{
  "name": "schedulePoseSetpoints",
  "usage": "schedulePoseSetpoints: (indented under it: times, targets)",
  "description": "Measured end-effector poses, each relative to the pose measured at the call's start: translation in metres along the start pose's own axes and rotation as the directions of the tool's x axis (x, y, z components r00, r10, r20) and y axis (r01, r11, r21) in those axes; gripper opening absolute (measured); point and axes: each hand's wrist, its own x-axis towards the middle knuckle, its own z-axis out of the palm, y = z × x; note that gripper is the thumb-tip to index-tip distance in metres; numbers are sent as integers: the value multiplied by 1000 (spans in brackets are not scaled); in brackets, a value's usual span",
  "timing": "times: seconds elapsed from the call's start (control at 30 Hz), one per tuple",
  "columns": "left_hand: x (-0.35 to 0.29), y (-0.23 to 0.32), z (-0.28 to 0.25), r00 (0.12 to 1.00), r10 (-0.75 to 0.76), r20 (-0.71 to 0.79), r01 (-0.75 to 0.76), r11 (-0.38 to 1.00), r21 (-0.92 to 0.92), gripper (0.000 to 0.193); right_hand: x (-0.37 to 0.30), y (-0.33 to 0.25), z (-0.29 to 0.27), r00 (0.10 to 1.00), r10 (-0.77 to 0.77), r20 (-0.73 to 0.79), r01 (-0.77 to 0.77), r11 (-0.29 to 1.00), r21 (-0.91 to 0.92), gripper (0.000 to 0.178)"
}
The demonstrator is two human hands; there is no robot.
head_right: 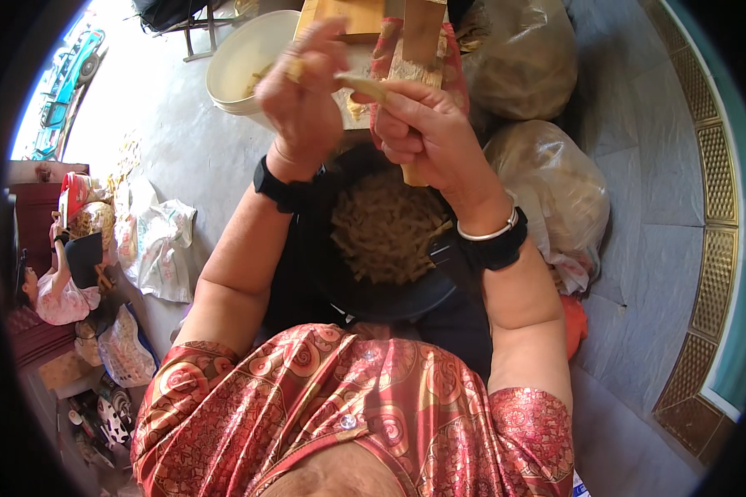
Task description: The person pulls thin strips of material through a wooden shaving tool held between their knees and places the processed pieces into a black bowl on the floor.
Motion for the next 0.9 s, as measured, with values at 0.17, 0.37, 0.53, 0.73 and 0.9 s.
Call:
schedulePoseSetpoints:
  times: [0.17, 0.37, 0.53, 0.73, 0.9]
  targets:
    - [-27, 11, 23, 950, -153, 271, 116, 982, 147, 27, 7, 11, 0, 807, -587, -67, 350, 566, -747, 9]
    - [-12, 15, 20, 696, -635, 335, 640, 760, 111, 26, 3, 7, 2, 856, -433, -284, 200, 782, -590, 22]
    - [-12, 9, 12, 835, -417, 359, 283, 885, 370, 13, -6, -5, -14, 935, -24, -355, -34, 987, -155, 29]
    - [-8, 13, 4, 874, -125, 469, -10, 962, 274, 7, -3, -10, -33, 954, 239, 179, -269, 948, 169, 22]
    - [-14, 8, 9, 865, -390, 316, 272, 893, 357, 7, -2, -2, -16, 932, -226, -282, 44, 846, -532, 5]
